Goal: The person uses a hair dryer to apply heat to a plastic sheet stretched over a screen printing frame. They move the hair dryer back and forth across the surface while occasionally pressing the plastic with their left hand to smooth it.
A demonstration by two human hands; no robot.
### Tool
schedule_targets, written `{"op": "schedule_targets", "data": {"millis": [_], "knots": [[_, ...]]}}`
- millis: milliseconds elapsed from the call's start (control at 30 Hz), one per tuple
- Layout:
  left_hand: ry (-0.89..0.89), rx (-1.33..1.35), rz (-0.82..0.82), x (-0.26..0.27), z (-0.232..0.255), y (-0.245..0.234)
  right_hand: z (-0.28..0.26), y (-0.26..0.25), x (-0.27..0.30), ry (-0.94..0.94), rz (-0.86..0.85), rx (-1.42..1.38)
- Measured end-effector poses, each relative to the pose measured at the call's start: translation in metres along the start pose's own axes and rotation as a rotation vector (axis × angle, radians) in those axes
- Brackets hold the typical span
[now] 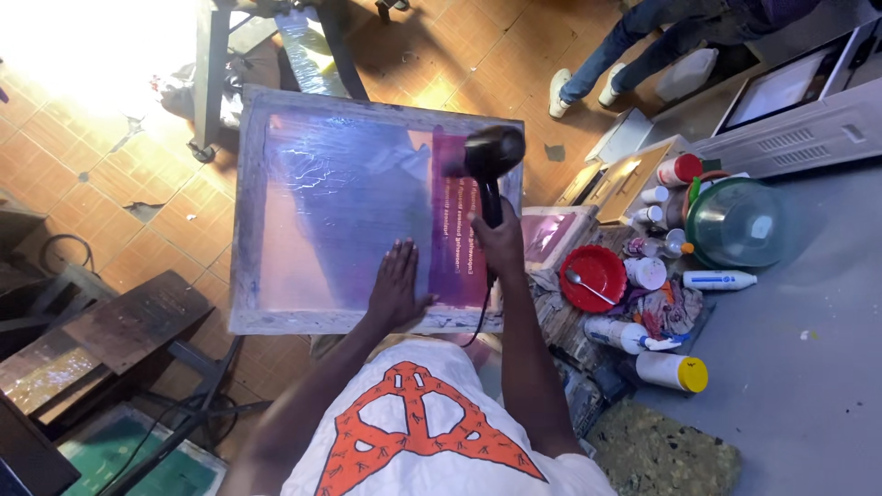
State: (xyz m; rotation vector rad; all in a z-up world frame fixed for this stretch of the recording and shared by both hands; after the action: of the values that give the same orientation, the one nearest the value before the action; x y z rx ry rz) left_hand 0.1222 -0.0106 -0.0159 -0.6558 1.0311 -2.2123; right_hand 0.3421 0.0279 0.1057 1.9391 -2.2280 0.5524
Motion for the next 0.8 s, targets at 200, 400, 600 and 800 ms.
{"op": "schedule_targets", "data": {"millis": [200, 400, 600, 800], "knots": [[-0.038, -0.022, -0.051, -0.005, -0.001, 0.006, 0.019, -0.007, 0.065, 0.200, 0.052, 0.225], [-0.019, -0.028, -0.056, -0.006, -0.002, 0.009, 0.011, -0.010, 0.137, 0.328, 0.024, 0.171], [-0.011, -0.051, 0.010, 0.013, -0.005, 0.015, 0.012, 0.003, 0.164, 0.447, -0.030, 0.334], [-0.145, -0.019, 0.103, 0.042, -0.024, 0.004, -0.006, 0.044, 0.145, 0.230, -0.275, -0.156]]}}
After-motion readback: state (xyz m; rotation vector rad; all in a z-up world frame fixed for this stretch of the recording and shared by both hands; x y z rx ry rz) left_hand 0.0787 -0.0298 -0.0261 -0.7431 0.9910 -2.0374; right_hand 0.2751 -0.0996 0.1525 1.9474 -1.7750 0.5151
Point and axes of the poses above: each hand's wrist, its own x-axis away from the middle knuckle, its own y-axis out of the palm, z = x × y, the point moved 4 cm from there along -x, towards the middle knuckle, and after that the axes turned 15 degrees about -z, right-handed, at the moved point
